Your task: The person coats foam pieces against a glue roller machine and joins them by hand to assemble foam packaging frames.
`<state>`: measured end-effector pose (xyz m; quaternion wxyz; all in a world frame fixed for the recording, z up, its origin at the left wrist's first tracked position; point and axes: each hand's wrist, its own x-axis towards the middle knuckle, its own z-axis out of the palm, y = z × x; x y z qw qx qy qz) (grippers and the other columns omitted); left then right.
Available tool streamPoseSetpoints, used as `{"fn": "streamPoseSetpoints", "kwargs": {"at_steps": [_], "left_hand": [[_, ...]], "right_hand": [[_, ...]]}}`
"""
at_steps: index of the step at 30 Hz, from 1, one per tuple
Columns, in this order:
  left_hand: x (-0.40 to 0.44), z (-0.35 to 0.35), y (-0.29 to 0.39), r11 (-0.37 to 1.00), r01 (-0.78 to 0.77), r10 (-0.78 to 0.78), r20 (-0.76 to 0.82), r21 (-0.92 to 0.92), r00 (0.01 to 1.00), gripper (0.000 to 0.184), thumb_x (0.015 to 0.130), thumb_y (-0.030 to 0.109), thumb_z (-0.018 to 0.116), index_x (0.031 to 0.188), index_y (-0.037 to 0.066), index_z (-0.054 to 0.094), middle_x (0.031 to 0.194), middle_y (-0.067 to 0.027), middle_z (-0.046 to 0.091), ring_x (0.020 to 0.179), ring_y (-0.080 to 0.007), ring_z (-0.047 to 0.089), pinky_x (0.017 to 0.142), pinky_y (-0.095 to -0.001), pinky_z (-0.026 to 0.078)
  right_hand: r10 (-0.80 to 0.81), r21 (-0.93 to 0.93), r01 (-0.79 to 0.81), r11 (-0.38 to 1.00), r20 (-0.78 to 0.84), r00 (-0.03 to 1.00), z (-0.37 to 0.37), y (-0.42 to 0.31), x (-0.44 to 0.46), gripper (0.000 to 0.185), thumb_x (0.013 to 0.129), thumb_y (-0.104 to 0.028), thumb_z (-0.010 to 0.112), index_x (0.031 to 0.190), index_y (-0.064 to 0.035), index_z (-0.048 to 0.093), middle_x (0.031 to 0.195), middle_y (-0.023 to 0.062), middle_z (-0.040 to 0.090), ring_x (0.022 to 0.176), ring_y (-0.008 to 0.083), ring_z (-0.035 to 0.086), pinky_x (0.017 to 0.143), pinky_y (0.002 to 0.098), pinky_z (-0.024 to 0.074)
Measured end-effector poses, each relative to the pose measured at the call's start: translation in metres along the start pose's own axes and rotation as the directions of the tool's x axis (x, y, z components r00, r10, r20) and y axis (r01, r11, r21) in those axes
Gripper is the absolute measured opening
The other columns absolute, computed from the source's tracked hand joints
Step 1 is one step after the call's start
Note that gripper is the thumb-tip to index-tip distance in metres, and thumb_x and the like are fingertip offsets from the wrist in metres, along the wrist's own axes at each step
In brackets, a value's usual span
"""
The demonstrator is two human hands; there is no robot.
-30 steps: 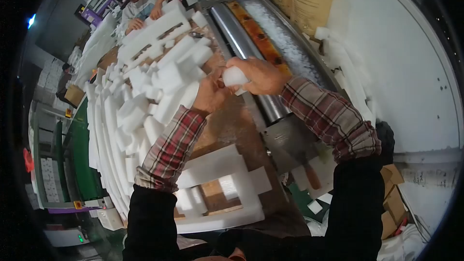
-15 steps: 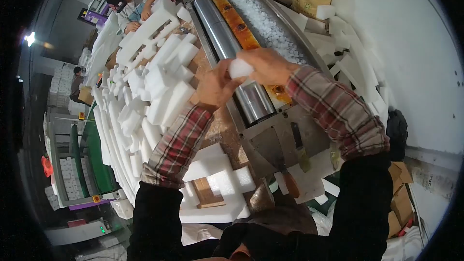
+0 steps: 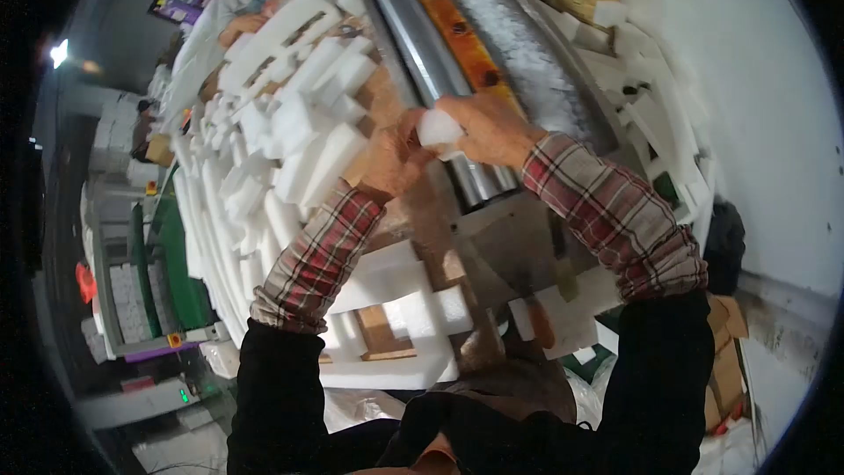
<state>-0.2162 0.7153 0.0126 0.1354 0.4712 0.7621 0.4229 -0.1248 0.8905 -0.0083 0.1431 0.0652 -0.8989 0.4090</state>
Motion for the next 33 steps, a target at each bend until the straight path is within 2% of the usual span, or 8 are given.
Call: {"fn": "streamPoseSetpoints", "kwargs": {"at_steps": [4, 8, 11, 13, 18, 20, 24, 33], "left_hand": [[-0.031, -0.012, -0.004, 0.967, 0.213, -0.202, -0.09, 0.137, 0.975, 0.028, 0.066, 0.01, 0.064, 0.093, 0.005, 0.057, 0.079, -0.0132, 0.06, 0.067, -0.0293, 0.057, 0.062, -0.0374, 0.044], [-0.041, -0.008, -0.005, 0.964, -0.152, 0.202, -0.226, 0.218, 0.953, 0.036, 0.064, 0.003, 0.06, 0.099, 0.002, 0.055, 0.083, -0.0174, 0.06, 0.073, -0.0331, 0.058, 0.066, -0.0385, 0.046], [-0.077, -0.032, 0.057, 0.993, -0.008, 0.024, -0.133, 0.12, 0.991, 0.044, 0.063, 0.003, 0.061, 0.106, 0.002, 0.051, 0.09, -0.0179, 0.059, 0.075, -0.0329, 0.058, 0.065, -0.0385, 0.047], [-0.1, -0.032, 0.069, 0.962, -0.165, 0.195, -0.121, 0.218, 0.973, 0.047, 0.065, 0.004, 0.062, 0.109, 0.002, 0.047, 0.096, -0.0174, 0.058, 0.078, -0.0326, 0.059, 0.064, -0.0377, 0.049], [-0.193, -0.039, 0.104, 0.977, -0.115, 0.119, -0.014, 0.182, 0.993, 0.048, 0.071, 0.007, 0.059, 0.117, -0.002, 0.047, 0.104, -0.0161, 0.057, 0.082, -0.0315, 0.06, 0.07, -0.0369, 0.052], [-0.225, -0.019, 0.095, 0.926, -0.218, 0.284, -0.188, 0.309, 0.94, 0.049, 0.072, 0.007, 0.059, 0.119, -0.002, 0.049, 0.112, -0.0171, 0.056, 0.088, -0.0318, 0.06, 0.074, -0.0373, 0.052], [-0.278, -0.009, 0.099, 0.984, 0.088, -0.082, -0.043, 0.155, 0.996, 0.048, 0.072, 0.005, 0.06, 0.119, 0.002, 0.049, 0.122, -0.0174, 0.048, 0.096, -0.0275, 0.058, 0.074, -0.0334, 0.052], [-0.289, -0.004, 0.105, 0.774, 0.452, -0.526, -0.052, -0.444, 0.849, 0.048, 0.079, 0.007, 0.063, 0.122, -0.003, 0.046, 0.13, -0.017, 0.037, 0.103, -0.0272, 0.052, 0.083, -0.0349, 0.049]], "right_hand": [[-0.079, 0.097, 0.073, 0.993, 0.058, 0.995, 0.019, -0.031, 0.012, 0.039, 0.071, -0.01, 0.068, 0.107, -0.0065, 0.055, 0.088, 0.0109, 0.064, 0.077, 0.0287, 0.061, 0.066, 0.0354, 0.0458], [-0.153, 0.159, 0.14, 0.977, 0.068, 0.986, 0.015, -0.042, -0.002, 0.056, 0.071, -0.004, 0.062, 0.123, 0.0038, 0.045, 0.096, 0.0195, 0.061, 0.073, 0.0307, 0.059, 0.063, 0.0403, 0.0473], [-0.294, -0.061, 0.288, 0.956, -0.137, 0.946, 0.012, -0.106, -0.033, 0.053, 0.071, -0.003, 0.059, 0.122, 0.0018, 0.046, 0.092, 0.0182, 0.061, 0.069, 0.0293, 0.059, 0.06, 0.0402, 0.0466], [-0.019, -0.157, 0.003, 0.988, -0.103, 0.994, 0.019, -0.137, -0.055, 0.047, 0.072, -0.006, 0.06, 0.117, 0.0012, 0.048, 0.088, 0.0177, 0.06, 0.066, 0.0287, 0.058, 0.056, 0.0394, 0.0455], [0.272, -0.222, -0.282, 0.933, -0.075, 0.959, 0.063, -0.195, -0.137, 0.051, 0.072, -0.024, 0.067, 0.112, 0.0028, 0.05, 0.088, 0.0166, 0.061, 0.064, 0.0287, 0.059, 0.056, 0.037, 0.0463], [0.304, -0.193, -0.307, 0.932, -0.045, 0.951, 0.08, -0.211, -0.156, 0.051, 0.071, -0.023, 0.067, 0.113, 0.0011, 0.051, 0.089, 0.0155, 0.062, 0.064, 0.0298, 0.059, 0.056, 0.0372, 0.0466], [0.475, 0.197, -0.526, 0.827, 0.256, 0.842, 0.086, -0.243, -0.163, 0.054, 0.075, -0.024, 0.067, 0.119, 0.0009, 0.047, 0.095, 0.0162, 0.06, 0.074, 0.0281, 0.059, 0.063, 0.0345, 0.0466], [0.383, 0.169, -0.385, 0.907, 0.046, 0.923, 0.13, -0.231, -0.177, 0.05, 0.086, -0.024, 0.058, 0.123, 0.0053, 0.041, 0.103, 0.0179, 0.058, 0.076, 0.029, 0.059, 0.064, 0.0336, 0.0479]]}}
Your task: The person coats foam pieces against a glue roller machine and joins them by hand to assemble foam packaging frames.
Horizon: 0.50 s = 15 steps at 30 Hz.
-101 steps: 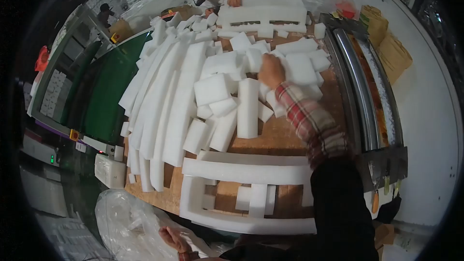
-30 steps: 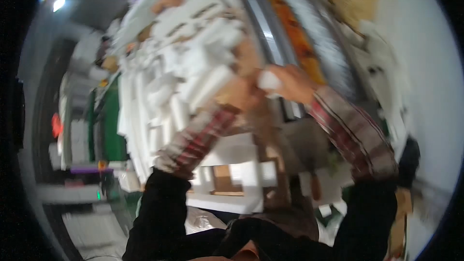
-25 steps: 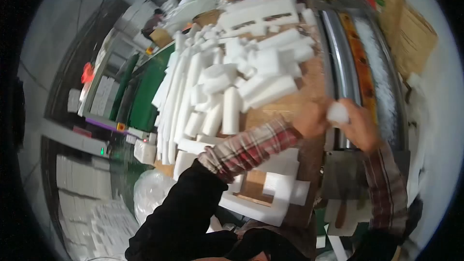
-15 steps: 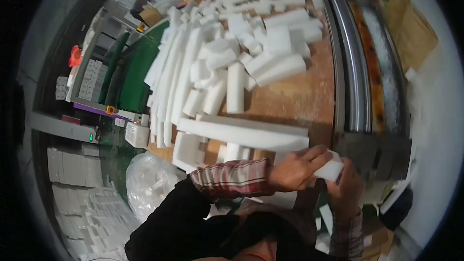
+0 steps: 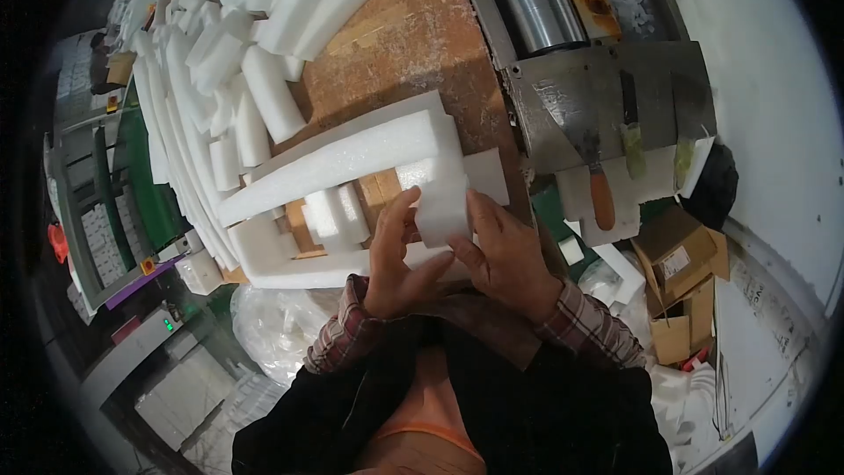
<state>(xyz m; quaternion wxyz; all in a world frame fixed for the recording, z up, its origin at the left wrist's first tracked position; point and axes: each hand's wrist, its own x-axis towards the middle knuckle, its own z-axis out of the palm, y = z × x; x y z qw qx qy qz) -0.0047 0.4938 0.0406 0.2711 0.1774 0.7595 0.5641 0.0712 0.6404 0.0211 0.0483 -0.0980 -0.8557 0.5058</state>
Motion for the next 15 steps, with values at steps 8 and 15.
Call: {"fn": "streamPoseSetpoints", "kwargs": {"at_steps": [8, 15], "left_hand": [[0.015, -0.009, -0.028, 0.902, 0.263, -0.304, -0.072, -0.344, 0.95, 0.046, 0.083, 0.015, 0.064, 0.121, -0.006, 0.047, 0.127, -0.0164, 0.041, 0.106, -0.0239, 0.049, 0.088, -0.0322, 0.044], [0.03, -0.007, -0.013, 0.85, 0.395, -0.434, -0.037, -0.349, 0.9, 0.044, 0.086, 0.02, 0.063, 0.119, -0.006, 0.049, 0.119, -0.015, 0.049, 0.104, -0.0219, 0.05, 0.089, -0.0307, 0.042]], "right_hand": [[-0.002, -0.051, 0.004, 0.999, 0.025, 1.0, 0.014, 0.011, 0.024, 0.047, 0.087, -0.024, 0.057, 0.119, 0.0074, 0.044, 0.096, 0.0183, 0.059, 0.07, 0.0288, 0.059, 0.059, 0.0328, 0.0485], [-0.029, -0.193, 0.02, 0.981, -0.045, 0.999, 0.024, 0.018, 0.03, 0.044, 0.086, -0.026, 0.059, 0.112, 0.0085, 0.051, 0.095, 0.0195, 0.061, 0.068, 0.0283, 0.061, 0.057, 0.0318, 0.0495]]}}
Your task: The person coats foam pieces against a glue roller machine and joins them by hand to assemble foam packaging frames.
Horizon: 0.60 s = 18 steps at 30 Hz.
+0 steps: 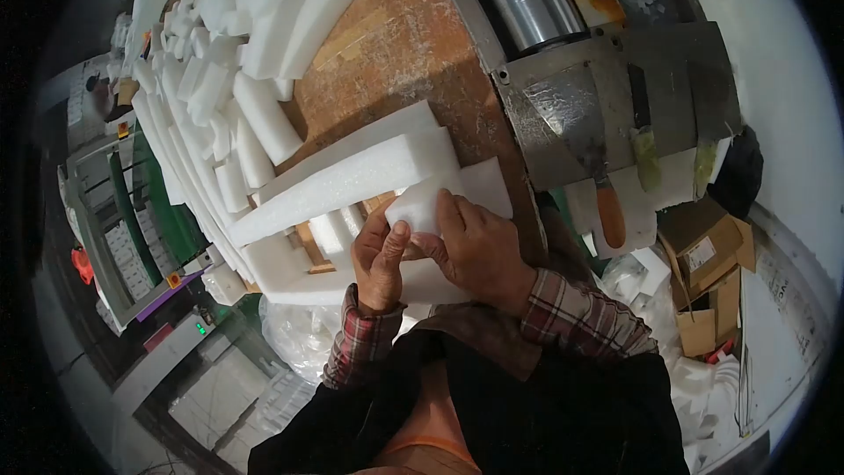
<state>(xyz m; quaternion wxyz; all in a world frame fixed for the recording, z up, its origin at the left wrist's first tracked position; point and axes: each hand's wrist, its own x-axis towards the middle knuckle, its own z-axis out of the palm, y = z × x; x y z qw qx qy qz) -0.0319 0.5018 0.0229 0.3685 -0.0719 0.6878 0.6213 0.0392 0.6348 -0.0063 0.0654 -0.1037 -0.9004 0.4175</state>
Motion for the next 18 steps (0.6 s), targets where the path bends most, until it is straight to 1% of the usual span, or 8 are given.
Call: {"fn": "streamPoseSetpoints", "kwargs": {"at_steps": [6, 11, 15, 18], "left_hand": [[0.004, 0.004, 0.0, 0.999, -0.009, 0.011, -0.053, 0.051, 0.999, 0.04, 0.086, 0.021, 0.062, 0.115, -0.005, 0.052, 0.113, -0.0124, 0.052, 0.099, -0.0201, 0.051, 0.088, -0.0297, 0.041], [0.005, 0.003, -0.007, 0.994, -0.027, 0.038, -0.095, 0.106, 0.995, 0.038, 0.086, 0.021, 0.062, 0.114, -0.004, 0.053, 0.108, -0.0116, 0.052, 0.094, -0.0189, 0.052, 0.086, -0.029, 0.041], [0.006, 0.005, -0.011, 0.96, -0.091, 0.118, -0.088, 0.266, 0.989, 0.039, 0.088, 0.024, 0.058, 0.115, -0.004, 0.052, 0.1, -0.0091, 0.057, 0.087, -0.0153, 0.051, 0.081, -0.025, 0.041], [0.007, 0.006, -0.011, 0.95, -0.078, 0.108, -0.082, 0.302, 0.991, 0.039, 0.088, 0.024, 0.059, 0.115, -0.004, 0.052, 0.098, -0.0086, 0.056, 0.085, -0.0149, 0.051, 0.08, -0.0249, 0.041]], "right_hand": [[0.035, 0.05, -0.035, 0.998, 0.014, 0.999, 0.0, 0.004, 0.004, 0.044, 0.085, -0.028, 0.06, 0.109, 0.0083, 0.053, 0.095, 0.0199, 0.06, 0.067, 0.0277, 0.061, 0.056, 0.0306, 0.0496], [0.026, 0.128, -0.021, 0.992, -0.035, 0.999, 0.002, 0.009, 0.007, 0.043, 0.084, -0.025, 0.061, 0.109, 0.0086, 0.053, 0.098, 0.0202, 0.06, 0.067, 0.0283, 0.061, 0.056, 0.0305, 0.05], [0.065, 0.172, -0.057, 0.983, -0.039, 0.997, 0.0, 0.011, 0.007, 0.042, 0.082, -0.021, 0.063, 0.11, 0.0091, 0.053, 0.1, 0.0208, 0.06, 0.067, 0.0286, 0.061, 0.055, 0.0307, 0.0501], [0.076, 0.191, -0.068, 0.979, -0.035, 0.996, 0.0, 0.013, 0.008, 0.042, 0.082, -0.019, 0.063, 0.111, 0.0093, 0.052, 0.101, 0.0211, 0.06, 0.067, 0.0288, 0.061, 0.055, 0.0309, 0.05]]}}
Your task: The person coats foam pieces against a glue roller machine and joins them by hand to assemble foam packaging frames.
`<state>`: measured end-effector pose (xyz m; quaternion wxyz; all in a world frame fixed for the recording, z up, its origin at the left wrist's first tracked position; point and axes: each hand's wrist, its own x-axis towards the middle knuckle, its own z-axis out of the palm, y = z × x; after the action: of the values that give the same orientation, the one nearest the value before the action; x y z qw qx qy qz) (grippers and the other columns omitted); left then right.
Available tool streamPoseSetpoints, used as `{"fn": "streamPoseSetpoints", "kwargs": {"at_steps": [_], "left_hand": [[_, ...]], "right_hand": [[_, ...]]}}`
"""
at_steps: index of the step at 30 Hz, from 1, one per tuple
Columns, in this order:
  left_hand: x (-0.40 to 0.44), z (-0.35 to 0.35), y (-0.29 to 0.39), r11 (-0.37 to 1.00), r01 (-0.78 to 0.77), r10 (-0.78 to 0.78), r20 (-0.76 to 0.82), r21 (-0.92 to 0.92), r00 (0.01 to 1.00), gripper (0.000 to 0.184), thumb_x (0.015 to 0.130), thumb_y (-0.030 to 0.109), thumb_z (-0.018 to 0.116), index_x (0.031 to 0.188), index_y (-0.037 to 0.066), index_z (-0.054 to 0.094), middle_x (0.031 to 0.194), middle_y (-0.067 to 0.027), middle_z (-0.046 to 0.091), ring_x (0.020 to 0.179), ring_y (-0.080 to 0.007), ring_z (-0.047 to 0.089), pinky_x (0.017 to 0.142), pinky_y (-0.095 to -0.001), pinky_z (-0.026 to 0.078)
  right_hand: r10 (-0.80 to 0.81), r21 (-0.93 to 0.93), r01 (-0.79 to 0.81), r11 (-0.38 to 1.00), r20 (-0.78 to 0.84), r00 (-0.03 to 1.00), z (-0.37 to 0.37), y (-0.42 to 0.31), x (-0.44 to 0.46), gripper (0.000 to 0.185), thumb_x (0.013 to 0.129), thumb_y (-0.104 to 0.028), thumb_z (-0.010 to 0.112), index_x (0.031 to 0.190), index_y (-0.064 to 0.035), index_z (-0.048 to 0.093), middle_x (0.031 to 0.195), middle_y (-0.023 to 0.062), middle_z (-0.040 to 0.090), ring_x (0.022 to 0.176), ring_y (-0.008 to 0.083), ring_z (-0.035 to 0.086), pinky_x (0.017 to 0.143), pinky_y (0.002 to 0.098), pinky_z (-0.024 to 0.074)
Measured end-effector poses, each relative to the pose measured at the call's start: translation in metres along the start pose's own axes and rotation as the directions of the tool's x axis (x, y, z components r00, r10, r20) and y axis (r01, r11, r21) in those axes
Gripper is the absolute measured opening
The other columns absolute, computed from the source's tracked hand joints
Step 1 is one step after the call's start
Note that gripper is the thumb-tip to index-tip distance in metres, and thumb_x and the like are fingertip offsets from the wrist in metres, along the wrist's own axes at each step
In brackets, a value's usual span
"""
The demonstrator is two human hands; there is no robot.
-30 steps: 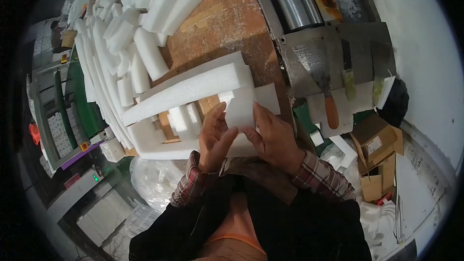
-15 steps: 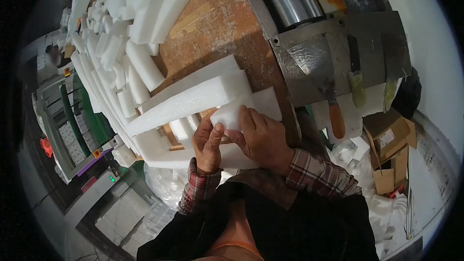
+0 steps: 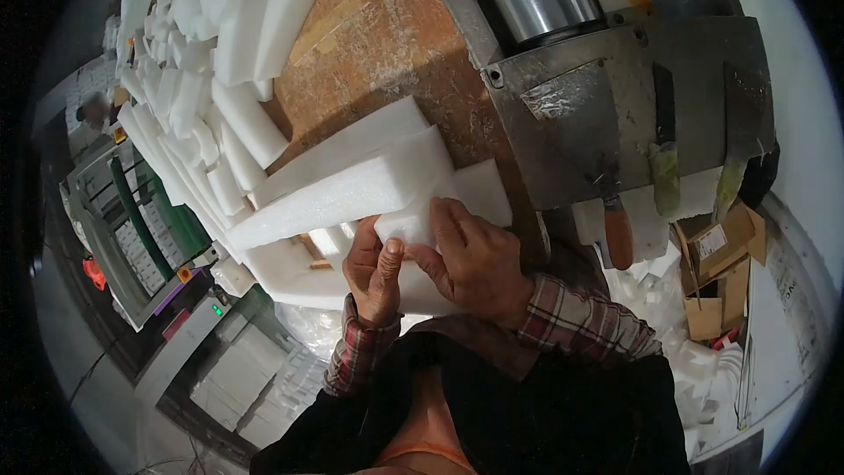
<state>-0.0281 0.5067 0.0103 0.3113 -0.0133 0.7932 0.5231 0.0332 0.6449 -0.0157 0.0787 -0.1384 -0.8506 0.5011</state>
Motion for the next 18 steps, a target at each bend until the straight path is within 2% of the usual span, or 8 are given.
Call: {"fn": "streamPoseSetpoints", "kwargs": {"at_steps": [3, 7, 13, 18], "left_hand": [[0.0003, -0.0002, 0.0002, 0.999, 0.001, -0.002, 0.007, 0.035, 1.0, 0.039, 0.088, 0.024, 0.059, 0.114, -0.004, 0.052, 0.097, -0.0081, 0.056, 0.084, -0.0146, 0.051, 0.079, -0.0249, 0.042], [0.0006, -0.0001, -0.0056, 0.999, 0.051, -0.051, -0.003, -0.012, 0.999, 0.036, 0.087, 0.023, 0.06, 0.112, -0.004, 0.053, 0.097, -0.0081, 0.056, 0.082, -0.0138, 0.051, 0.077, -0.0242, 0.042], [0.0053, 0.001, -0.0042, 1.0, 0.003, -0.002, -0.036, 0.025, 0.999, 0.033, 0.086, 0.022, 0.064, 0.105, -0.004, 0.056, 0.097, -0.01, 0.052, 0.083, -0.0167, 0.052, 0.075, -0.027, 0.044], [0.0073, 0.001, -0.0058, 0.993, -0.011, 0.007, -0.038, -0.115, 0.999, 0.033, 0.085, 0.02, 0.065, 0.105, -0.004, 0.057, 0.093, -0.0095, 0.056, 0.079, -0.0155, 0.053, 0.072, -0.0254, 0.044]], "right_hand": [[0.005, 0.016, -0.005, 1.0, 0.0, 1.0, 0.0001, 0.0006, 0.001, 0.042, 0.081, -0.017, 0.063, 0.111, 0.0094, 0.052, 0.101, 0.0215, 0.06, 0.068, 0.029, 0.061, 0.055, 0.0311, 0.05], [0.018, -0.003, -0.018, 1.0, 0.012, 1.0, -0.0003, 0.0008, 0.0029, 0.041, 0.081, -0.016, 0.063, 0.111, 0.0082, 0.053, 0.101, 0.0207, 0.06, 0.068, 0.0285, 0.061, 0.055, 0.0313, 0.0498], [0.016, 0.009, -0.016, 1.0, 0.036, 0.999, -0.0004, 0.0006, 0.0043, 0.04, 0.081, -0.016, 0.063, 0.112, 0.0072, 0.053, 0.099, 0.0194, 0.061, 0.069, 0.028, 0.062, 0.057, 0.0313, 0.05], [-0.051, -0.011, 0.05, 0.999, -0.051, 0.997, 0.0007, 0.0001, 0.0049, 0.034, 0.085, -0.025, 0.057, 0.108, 0.0003, 0.054, 0.091, 0.0132, 0.061, 0.058, 0.0268, 0.056, 0.049, 0.032, 0.0435]]}}
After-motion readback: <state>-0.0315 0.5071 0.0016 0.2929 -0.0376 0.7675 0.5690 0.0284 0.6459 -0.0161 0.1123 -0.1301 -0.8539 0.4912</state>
